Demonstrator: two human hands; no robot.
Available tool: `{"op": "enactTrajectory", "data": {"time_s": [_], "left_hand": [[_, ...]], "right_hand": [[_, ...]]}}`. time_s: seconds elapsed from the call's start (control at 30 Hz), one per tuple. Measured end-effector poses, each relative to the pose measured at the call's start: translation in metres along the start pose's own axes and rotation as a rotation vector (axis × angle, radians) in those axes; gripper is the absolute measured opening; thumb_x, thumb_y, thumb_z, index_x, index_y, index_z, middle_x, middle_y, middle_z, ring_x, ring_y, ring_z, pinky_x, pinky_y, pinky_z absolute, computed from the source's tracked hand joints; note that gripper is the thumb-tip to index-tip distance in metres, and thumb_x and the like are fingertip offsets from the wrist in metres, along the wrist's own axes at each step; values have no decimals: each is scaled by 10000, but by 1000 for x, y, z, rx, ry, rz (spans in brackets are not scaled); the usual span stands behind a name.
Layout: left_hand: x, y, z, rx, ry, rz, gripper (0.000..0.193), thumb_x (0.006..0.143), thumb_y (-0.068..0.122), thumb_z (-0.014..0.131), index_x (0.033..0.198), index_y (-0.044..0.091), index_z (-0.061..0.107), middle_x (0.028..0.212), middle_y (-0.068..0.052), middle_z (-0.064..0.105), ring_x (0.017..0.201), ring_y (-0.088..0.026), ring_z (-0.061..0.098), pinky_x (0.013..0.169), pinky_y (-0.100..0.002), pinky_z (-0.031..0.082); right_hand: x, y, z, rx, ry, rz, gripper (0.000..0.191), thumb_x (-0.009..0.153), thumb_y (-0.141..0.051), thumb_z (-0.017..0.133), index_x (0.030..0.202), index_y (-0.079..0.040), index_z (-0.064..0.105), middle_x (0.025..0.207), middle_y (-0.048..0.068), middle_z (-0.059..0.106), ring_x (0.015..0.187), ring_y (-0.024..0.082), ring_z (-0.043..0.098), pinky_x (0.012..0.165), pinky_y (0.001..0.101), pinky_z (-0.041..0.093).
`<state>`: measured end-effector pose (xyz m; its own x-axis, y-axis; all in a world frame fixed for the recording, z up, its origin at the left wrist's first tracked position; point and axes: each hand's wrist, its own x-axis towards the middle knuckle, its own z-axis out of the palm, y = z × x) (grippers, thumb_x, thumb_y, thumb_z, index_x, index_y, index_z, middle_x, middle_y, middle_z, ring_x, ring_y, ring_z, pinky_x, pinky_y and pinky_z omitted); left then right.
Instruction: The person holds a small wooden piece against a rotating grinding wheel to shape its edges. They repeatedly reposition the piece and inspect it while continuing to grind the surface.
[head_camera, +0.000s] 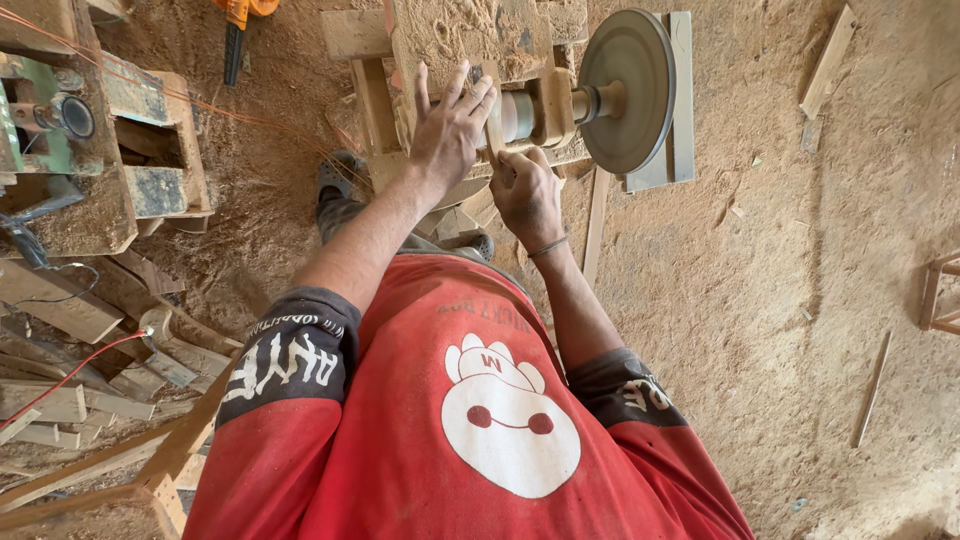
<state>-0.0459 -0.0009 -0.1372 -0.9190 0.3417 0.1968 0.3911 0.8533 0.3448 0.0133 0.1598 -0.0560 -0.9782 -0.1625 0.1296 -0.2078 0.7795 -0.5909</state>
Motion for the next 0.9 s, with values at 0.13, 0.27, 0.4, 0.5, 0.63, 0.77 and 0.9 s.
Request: {"op": "enactTrajectory", "data": {"time_s": [0.13, 0.27, 0.4, 0.5, 0.63, 0.77, 0.9], "left_hand": [[-4, 2, 2, 6, 23, 4, 586, 910, -60, 597, 1479, 80, 592, 1561, -82, 551, 1523, -353, 349, 1218, -702, -1], [-4, 2, 3, -9, 7, -6, 586, 890, -76, 586, 1453, 88, 611, 1535, -72, 571, 1507, -349, 369, 1212, -702, -3], [-6, 1, 3, -14, 30, 4, 522, 933, -73, 564, 1428, 75, 634, 1513, -81, 595, 1505, -354, 385, 1219, -705, -1], [-10, 2, 3, -43, 28, 4, 463, 964, -60, 547, 1397, 66, 655, 1487, -88, 618, 1501, -354, 393, 1223, -707, 5], [-14, 3, 4, -17, 32, 12, 448, 972, -62, 512, 1359, 85, 682, 1461, -89, 639, 1502, -348, 401, 1223, -704, 12], [-16, 4, 5, -59, 37, 2, 387, 1042, -41, 482, 1343, 84, 692, 1454, -87, 642, 1505, -365, 405, 1236, -709, 18], [-21, 7, 3, -29, -7, 27, 450, 954, -58, 482, 1330, 65, 697, 1442, -84, 646, 1484, -364, 407, 1211, -720, 35]], "right_hand": [[-3, 1, -1, -10, -23, 18, 168, 893, -105, 784, 1028, -6, 770, 841, 146, 643, 668, 283, 690, 628, 383, 563], [-4, -1, -2, -18, -23, 16, 176, 893, -103, 775, 1041, -7, 767, 857, 154, 640, 676, 287, 693, 625, 384, 561], [-5, -4, -4, -13, -45, 45, 185, 889, -111, 782, 1042, -7, 770, 851, 159, 638, 683, 300, 686, 627, 394, 561], [-7, -6, -8, -5, -72, 72, 205, 860, -99, 779, 1043, -6, 774, 860, 170, 637, 704, 315, 684, 647, 401, 564], [-8, -7, -12, 2, -121, 91, 238, 814, -95, 781, 1036, -10, 777, 858, 158, 645, 719, 306, 692, 677, 400, 567], [-9, -5, -13, 0, -161, 133, 217, 839, -106, 775, 1034, -12, 779, 871, 147, 649, 740, 296, 686, 685, 392, 565], [-12, -1, -14, -33, -195, 126, 222, 832, -120, 782, 1024, -9, 782, 867, 153, 649, 756, 296, 674, 688, 398, 559]]}}
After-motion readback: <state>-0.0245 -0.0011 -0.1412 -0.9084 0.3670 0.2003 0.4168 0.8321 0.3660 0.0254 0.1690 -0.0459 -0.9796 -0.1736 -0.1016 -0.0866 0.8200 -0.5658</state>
